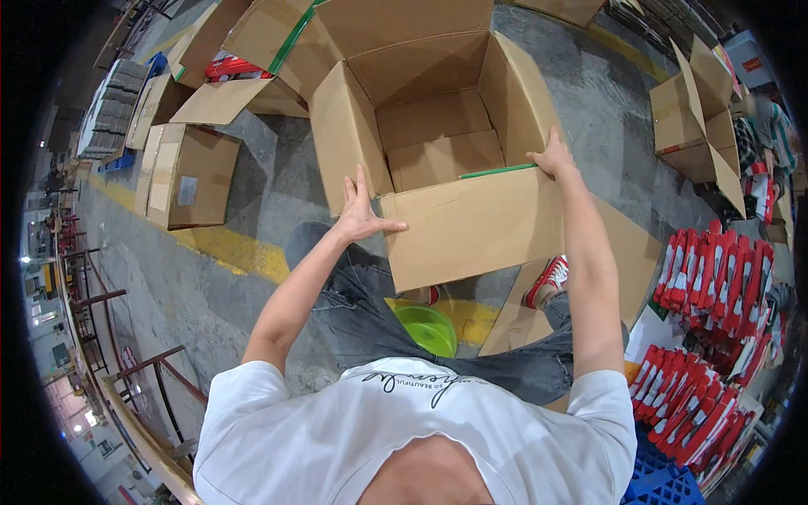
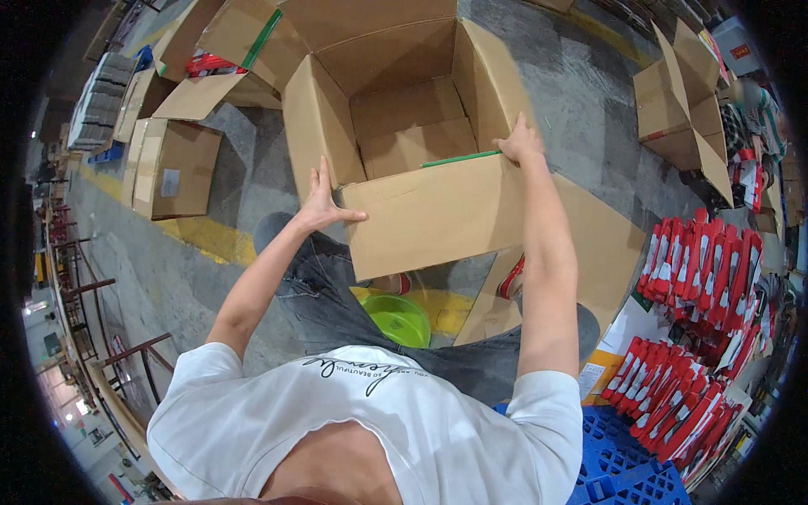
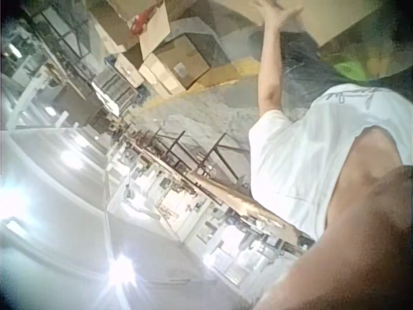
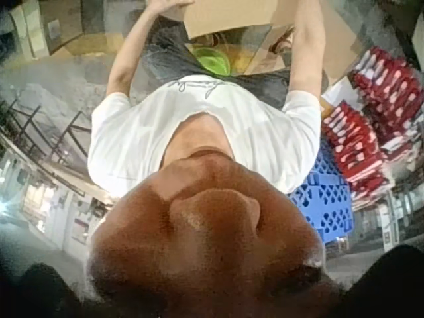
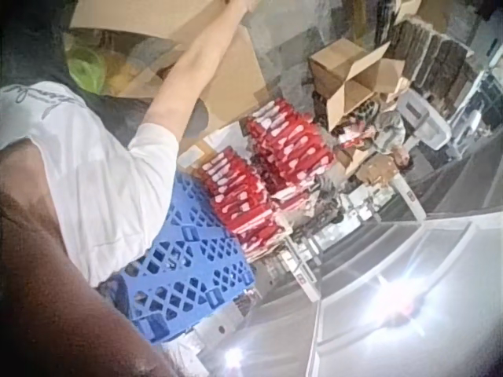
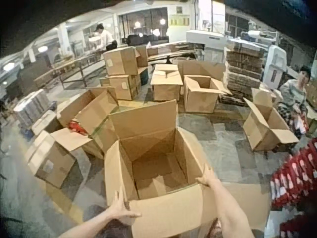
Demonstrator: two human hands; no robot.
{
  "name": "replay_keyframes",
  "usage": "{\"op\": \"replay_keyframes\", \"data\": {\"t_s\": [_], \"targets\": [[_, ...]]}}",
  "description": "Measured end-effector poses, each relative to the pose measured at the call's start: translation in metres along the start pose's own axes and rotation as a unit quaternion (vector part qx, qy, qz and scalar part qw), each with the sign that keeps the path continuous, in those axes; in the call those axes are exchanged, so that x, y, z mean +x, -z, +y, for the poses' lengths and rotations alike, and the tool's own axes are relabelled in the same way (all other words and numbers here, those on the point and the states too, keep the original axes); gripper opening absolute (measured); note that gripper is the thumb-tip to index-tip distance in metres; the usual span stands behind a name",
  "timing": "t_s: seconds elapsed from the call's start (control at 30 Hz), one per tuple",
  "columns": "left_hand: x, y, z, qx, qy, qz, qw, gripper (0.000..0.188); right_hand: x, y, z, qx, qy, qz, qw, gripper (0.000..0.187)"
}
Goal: The person sits on the floor and packs red flat packages into a cardboard box. They arrange the packages in neat stacks, close the box flaps, and seal the box with green tape. The person then moves the sealed box to a stack of other boxes.
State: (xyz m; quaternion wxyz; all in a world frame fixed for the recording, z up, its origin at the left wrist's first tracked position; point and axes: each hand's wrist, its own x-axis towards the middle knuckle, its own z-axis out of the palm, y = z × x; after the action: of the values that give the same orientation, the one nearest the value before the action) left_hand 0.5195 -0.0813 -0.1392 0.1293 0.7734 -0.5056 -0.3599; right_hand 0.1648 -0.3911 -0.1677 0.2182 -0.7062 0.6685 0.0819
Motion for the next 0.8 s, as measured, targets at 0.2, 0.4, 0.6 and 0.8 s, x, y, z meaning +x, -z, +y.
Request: {"op": "replay_keyframes", "data": {"t_s": [0.2, 0.4, 0.6, 0.8], "targets": [[0.004, -0.024, 0.017, 0.049, -0.005, 0.079, 0.996, 0.155, 0.006, -0.014, 0.017, 0.243, 0.075, -0.061, 0.965, 0.049], [0.044, -0.034, -0.012, 0.045, -0.12, 0.214, 0.969, 0.039, -0.073, -0.041, 0.057, 0.393, 0.061, 0.06, 0.916, 0.032], [0.129, -0.007, 0.102, 0.102, -0.328, 0.177, 0.922, 0.037, -0.184, -0.036, 0.126, 0.512, -0.085, 0.235, 0.822, 0.034], [0.197, -0.004, 0.245, 0.186, -0.45, 0.128, 0.864, 0.047, -0.237, -0.031, 0.144, 0.478, -0.219, 0.354, 0.774, 0.037]]}}
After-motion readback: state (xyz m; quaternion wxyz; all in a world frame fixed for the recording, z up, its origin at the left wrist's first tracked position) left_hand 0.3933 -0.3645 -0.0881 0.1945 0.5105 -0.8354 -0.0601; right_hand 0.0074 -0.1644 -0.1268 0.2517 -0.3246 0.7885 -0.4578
